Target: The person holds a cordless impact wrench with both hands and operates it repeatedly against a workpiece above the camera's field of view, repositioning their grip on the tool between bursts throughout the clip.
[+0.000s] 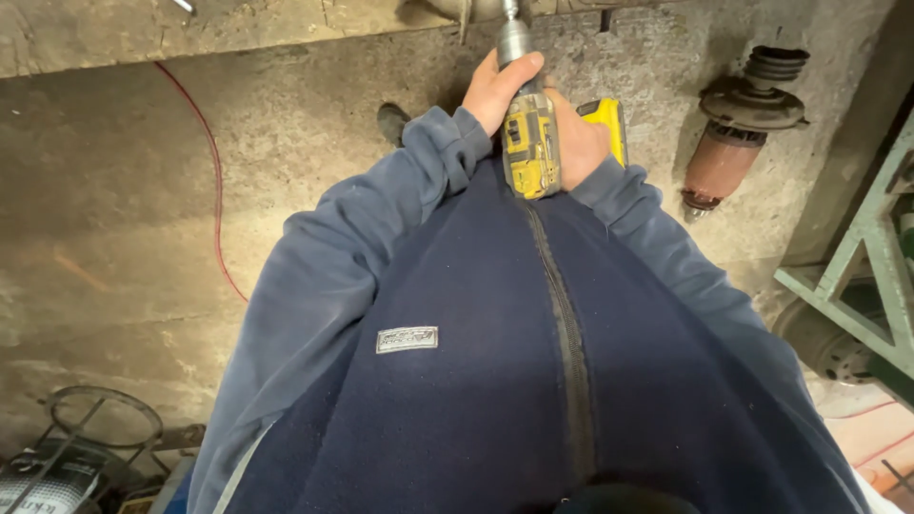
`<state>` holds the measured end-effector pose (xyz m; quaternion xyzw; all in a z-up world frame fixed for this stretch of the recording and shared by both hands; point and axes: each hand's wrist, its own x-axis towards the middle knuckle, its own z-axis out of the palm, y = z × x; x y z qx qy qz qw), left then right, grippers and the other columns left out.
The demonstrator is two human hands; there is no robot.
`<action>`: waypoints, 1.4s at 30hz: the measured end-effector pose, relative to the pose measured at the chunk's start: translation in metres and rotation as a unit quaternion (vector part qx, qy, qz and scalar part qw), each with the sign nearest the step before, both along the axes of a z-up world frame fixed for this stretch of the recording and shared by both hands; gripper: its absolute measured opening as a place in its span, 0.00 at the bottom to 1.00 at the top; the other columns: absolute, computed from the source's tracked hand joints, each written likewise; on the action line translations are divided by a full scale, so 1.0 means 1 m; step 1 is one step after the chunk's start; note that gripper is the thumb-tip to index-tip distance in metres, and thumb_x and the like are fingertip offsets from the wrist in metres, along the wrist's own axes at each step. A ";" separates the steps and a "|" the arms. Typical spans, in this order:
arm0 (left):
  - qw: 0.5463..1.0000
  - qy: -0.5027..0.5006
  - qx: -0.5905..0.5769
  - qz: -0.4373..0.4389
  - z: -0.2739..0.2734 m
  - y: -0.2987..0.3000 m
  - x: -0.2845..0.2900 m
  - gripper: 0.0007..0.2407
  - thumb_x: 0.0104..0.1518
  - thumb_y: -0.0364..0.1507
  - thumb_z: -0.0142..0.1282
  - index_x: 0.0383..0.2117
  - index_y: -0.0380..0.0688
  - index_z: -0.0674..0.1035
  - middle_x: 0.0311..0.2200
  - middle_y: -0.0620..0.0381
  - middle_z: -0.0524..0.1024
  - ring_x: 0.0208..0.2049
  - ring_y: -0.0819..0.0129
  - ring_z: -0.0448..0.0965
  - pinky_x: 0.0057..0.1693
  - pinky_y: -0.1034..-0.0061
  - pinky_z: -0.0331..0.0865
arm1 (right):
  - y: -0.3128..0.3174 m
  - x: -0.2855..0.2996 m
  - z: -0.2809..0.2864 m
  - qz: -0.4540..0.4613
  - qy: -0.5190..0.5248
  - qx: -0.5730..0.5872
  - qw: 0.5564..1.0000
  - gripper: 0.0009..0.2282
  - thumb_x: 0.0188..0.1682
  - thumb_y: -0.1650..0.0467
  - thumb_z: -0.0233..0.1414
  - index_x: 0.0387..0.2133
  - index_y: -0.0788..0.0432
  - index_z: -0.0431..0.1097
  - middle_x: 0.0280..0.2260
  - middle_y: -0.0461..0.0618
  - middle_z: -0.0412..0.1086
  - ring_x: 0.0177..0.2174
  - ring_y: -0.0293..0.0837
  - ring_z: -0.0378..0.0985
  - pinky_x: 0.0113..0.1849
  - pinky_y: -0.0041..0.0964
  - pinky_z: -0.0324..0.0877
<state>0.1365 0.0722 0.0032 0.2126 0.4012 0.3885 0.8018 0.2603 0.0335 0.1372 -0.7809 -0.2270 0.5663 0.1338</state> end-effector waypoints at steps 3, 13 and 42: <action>1.000 -0.007 0.012 0.005 0.009 0.001 0.001 0.14 0.56 0.32 0.61 0.41 0.34 0.76 0.33 0.46 0.81 0.33 0.63 0.82 0.42 0.71 0.79 | 0.000 0.006 0.005 0.301 -0.067 0.094 0.947 0.16 0.54 0.60 0.46 0.53 0.50 0.66 0.39 0.42 0.76 0.37 0.40 0.78 0.40 0.33 0.68; 0.999 -0.031 0.009 -0.001 0.001 0.004 0.002 0.14 0.57 0.33 0.62 0.42 0.37 0.76 0.33 0.45 0.82 0.33 0.62 0.83 0.42 0.70 0.80 | -0.004 0.012 -0.007 0.282 -0.057 0.126 0.949 0.18 0.56 0.60 0.44 0.57 0.50 0.64 0.41 0.43 0.75 0.39 0.40 0.78 0.41 0.32 0.69; 1.000 0.019 0.013 -0.015 0.025 0.025 0.011 0.18 0.53 0.37 0.64 0.42 0.36 0.78 0.31 0.48 0.82 0.32 0.65 0.83 0.41 0.72 0.79 | 0.001 0.016 -0.029 0.249 -0.103 0.127 0.955 0.16 0.56 0.61 0.44 0.55 0.49 0.64 0.43 0.44 0.75 0.40 0.44 0.78 0.42 0.36 0.69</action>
